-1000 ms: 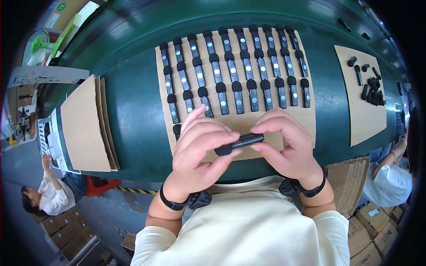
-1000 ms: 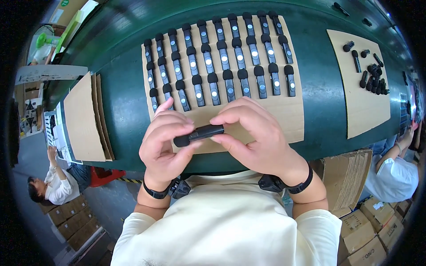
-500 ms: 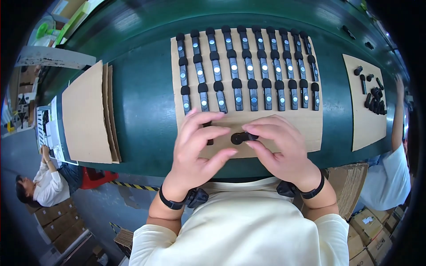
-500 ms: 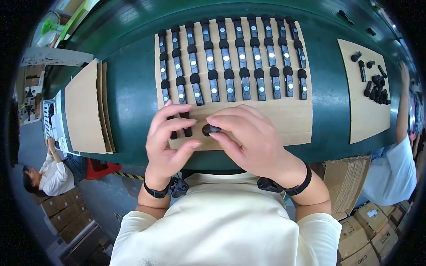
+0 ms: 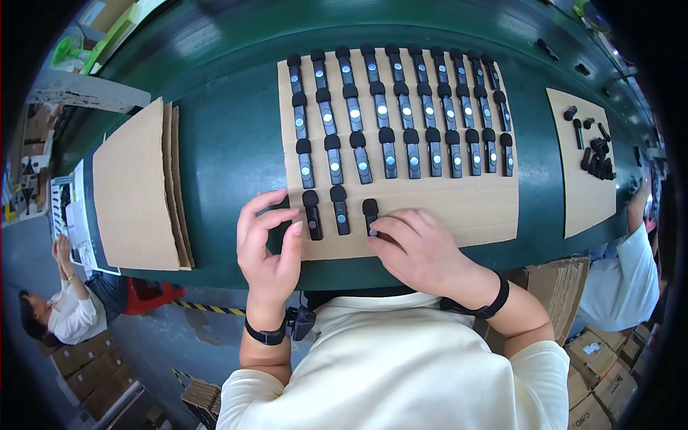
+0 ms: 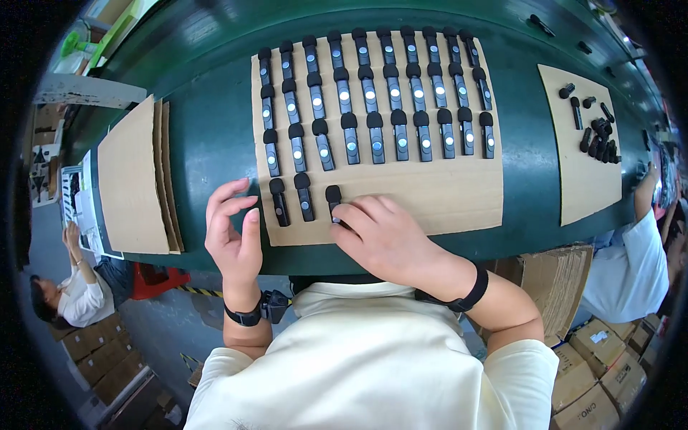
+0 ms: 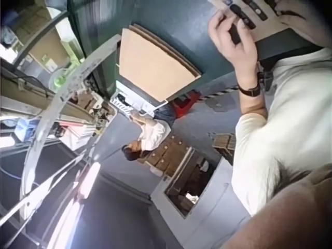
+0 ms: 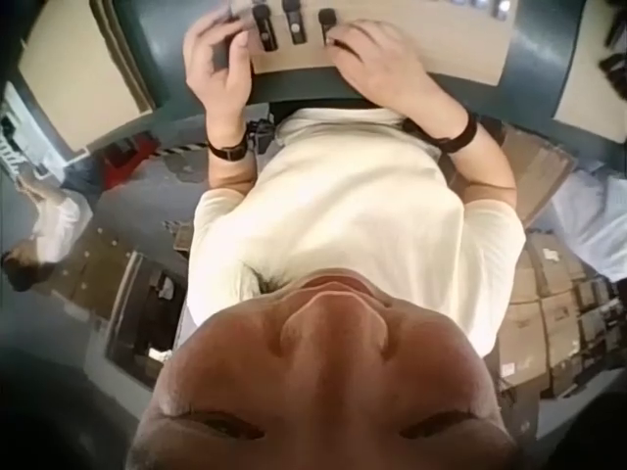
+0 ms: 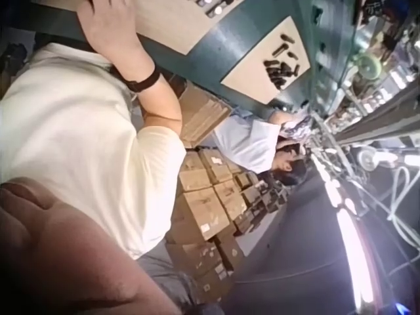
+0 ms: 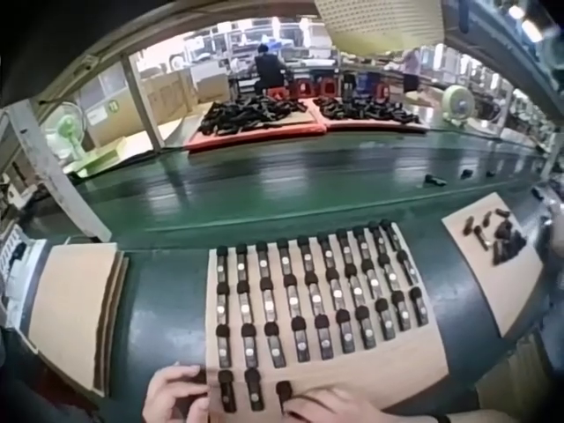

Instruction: The person picks up a microphone and a receiver, aligns them end-to-end, and places them onto a cardboard sheet. After filling the sheet, the person moves it aside, places a new cardboard sheet on the table, and continues the process.

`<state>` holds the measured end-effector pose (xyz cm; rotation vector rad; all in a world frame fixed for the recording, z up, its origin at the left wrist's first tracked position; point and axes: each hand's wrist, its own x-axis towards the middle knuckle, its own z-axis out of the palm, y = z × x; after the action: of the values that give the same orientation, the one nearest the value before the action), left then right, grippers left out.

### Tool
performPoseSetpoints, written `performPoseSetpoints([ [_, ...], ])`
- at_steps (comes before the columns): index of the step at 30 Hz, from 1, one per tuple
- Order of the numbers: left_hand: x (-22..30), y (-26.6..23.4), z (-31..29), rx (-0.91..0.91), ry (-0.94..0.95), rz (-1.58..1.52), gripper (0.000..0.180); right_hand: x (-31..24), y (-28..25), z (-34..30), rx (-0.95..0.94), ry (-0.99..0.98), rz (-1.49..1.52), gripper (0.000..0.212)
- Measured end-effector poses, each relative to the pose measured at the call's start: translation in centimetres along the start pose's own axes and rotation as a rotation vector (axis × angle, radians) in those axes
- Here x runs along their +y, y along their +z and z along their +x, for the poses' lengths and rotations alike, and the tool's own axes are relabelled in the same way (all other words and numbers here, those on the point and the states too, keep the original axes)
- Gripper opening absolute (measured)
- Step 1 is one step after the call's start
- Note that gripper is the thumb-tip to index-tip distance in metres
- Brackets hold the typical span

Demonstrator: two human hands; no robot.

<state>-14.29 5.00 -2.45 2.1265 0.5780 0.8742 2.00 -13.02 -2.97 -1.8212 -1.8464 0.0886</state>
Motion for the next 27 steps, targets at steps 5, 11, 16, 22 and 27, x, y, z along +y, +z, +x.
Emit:
performPoseSetpoints([
  [5,0.3,0.4,0.1,-0.004,-0.027,-0.030,0.015,0.2,0.1,0.4,-0.010,0.077,-0.022,0.033],
  [11,0.8,0.5,0.6,-0.013,-0.001,-0.040,0.012,0.8,-1.3,0.5,0.075,0.172,0.249,0.033],
  [16,1.3,1.2,1.1,-0.021,-0.005,-0.058,0.011,4.8,-6.3,-1.3,0.214,0.324,0.179,0.031],
  [22,2.3,0.7,0.9,-0.017,0.009,-0.011,0.010,16.5,-14.5,-7.0,0.341,0.502,-0.282,0.027],
  [27,3.6,0.9,1.4,-0.023,0.042,-0.005,0.010,27.1,-19.8,-11.8,0.239,0.792,-0.635,0.027],
])
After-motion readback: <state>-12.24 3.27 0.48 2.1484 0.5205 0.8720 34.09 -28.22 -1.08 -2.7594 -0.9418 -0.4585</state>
